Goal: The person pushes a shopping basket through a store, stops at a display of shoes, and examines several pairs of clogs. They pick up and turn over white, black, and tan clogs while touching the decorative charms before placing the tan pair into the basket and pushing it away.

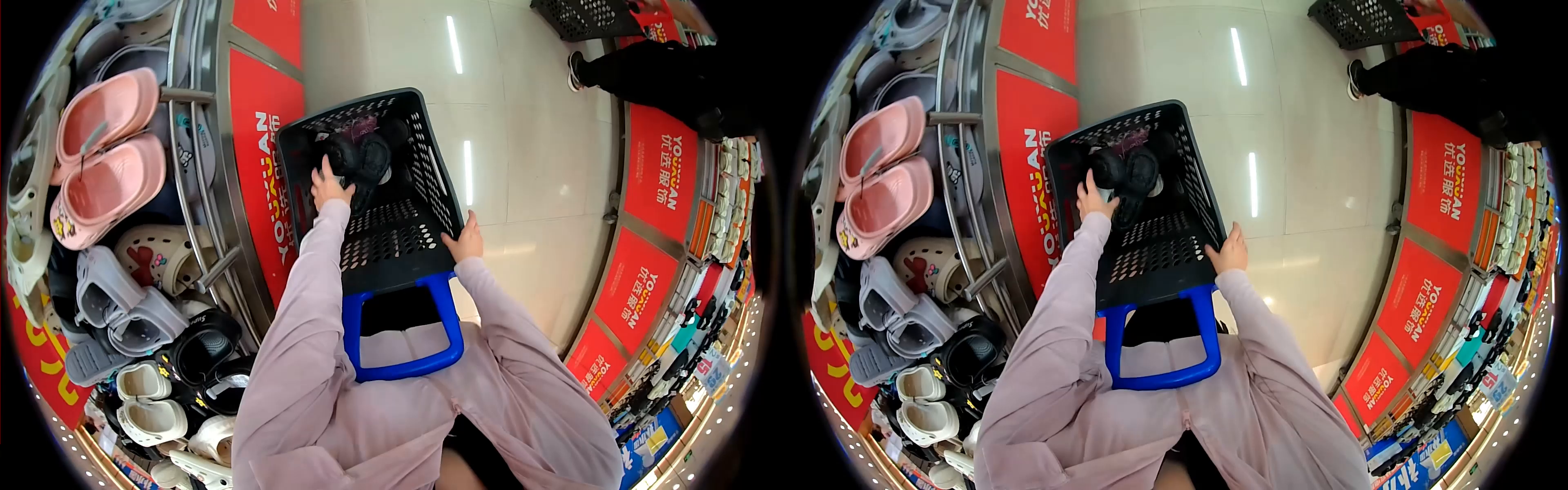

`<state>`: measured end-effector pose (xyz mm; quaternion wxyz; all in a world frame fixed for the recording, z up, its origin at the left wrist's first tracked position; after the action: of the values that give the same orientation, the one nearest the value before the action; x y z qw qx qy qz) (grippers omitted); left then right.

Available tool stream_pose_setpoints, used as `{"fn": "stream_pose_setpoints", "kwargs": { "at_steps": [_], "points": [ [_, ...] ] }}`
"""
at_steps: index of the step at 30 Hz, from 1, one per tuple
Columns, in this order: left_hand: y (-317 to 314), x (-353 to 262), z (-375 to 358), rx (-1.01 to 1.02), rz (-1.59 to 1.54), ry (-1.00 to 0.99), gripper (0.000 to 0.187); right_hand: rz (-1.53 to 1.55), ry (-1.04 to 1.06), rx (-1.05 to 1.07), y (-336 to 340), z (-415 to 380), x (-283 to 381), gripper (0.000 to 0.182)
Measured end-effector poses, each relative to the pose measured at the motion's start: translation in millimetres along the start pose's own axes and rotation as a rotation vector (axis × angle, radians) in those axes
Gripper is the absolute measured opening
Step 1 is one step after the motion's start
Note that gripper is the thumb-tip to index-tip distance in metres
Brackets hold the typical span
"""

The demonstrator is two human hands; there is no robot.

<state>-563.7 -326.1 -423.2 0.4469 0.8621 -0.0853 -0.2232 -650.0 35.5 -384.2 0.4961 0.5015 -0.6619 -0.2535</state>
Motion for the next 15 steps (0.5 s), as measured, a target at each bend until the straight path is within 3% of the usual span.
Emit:
{"fn": "stream_pose_setpoints", "kwargs": {
  "at_steps": [3, 4, 5, 9, 10, 11, 15],
  "points": [
    [3.4, -45.6, 25.6, 0.049, 0.048, -0.060, 0.103, 0.046, -0.187, 0.140, -33.2, 16.8, -25.0, 0.044],
    [-0.1, -52.1, 33.4, 0.071, 0.095, -0.048, 0.102, -0.009, -0.140, 0.037, -25.7, 14.5, -20.6, 0.033],
    [-5.0, -58.6, 38.8, 0.097, 0.142, -0.039, 0.101, -0.001, -0.153, 0.035, -27.1, 12.1, -22.7, 0.033],
    [-47.3, -25.5, 77.5, 0.170, 0.089, 0.116, 0.098, -0.045, -0.210, 0.074, -21.6, 14.8, -22.3, 0.027],
    [-47.2, -24.5, 78.0, 0.153, 0.011, 0.095, 0.094, -0.060, -0.216, 0.093, -21.3, 13.5, -21.3, 0.028],
    [-47.6, -21.0, 76.0, 0.111, -0.060, 0.110, 0.078, -0.075, -0.221, 0.115, -21.5, 12.5, -20.3, 0.028],
    [-52.6, 34.4, 46.5, -0.073, -0.112, 0.373, 0.074, -0.020, -0.202, 0.122, -25.6, 13.1, -23.4, 0.025]
  ]
}}
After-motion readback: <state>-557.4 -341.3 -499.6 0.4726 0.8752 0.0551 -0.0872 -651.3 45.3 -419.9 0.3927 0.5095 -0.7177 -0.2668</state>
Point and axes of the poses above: each hand's wrist, its own z-axis towards the middle knuckle, its own y-axis out of the back of the hand, x = y × z, the point moved 10 cm from there along z, towards the middle knuckle, and after that the axes turned 1 degree about -y, right-handed, at the moved point
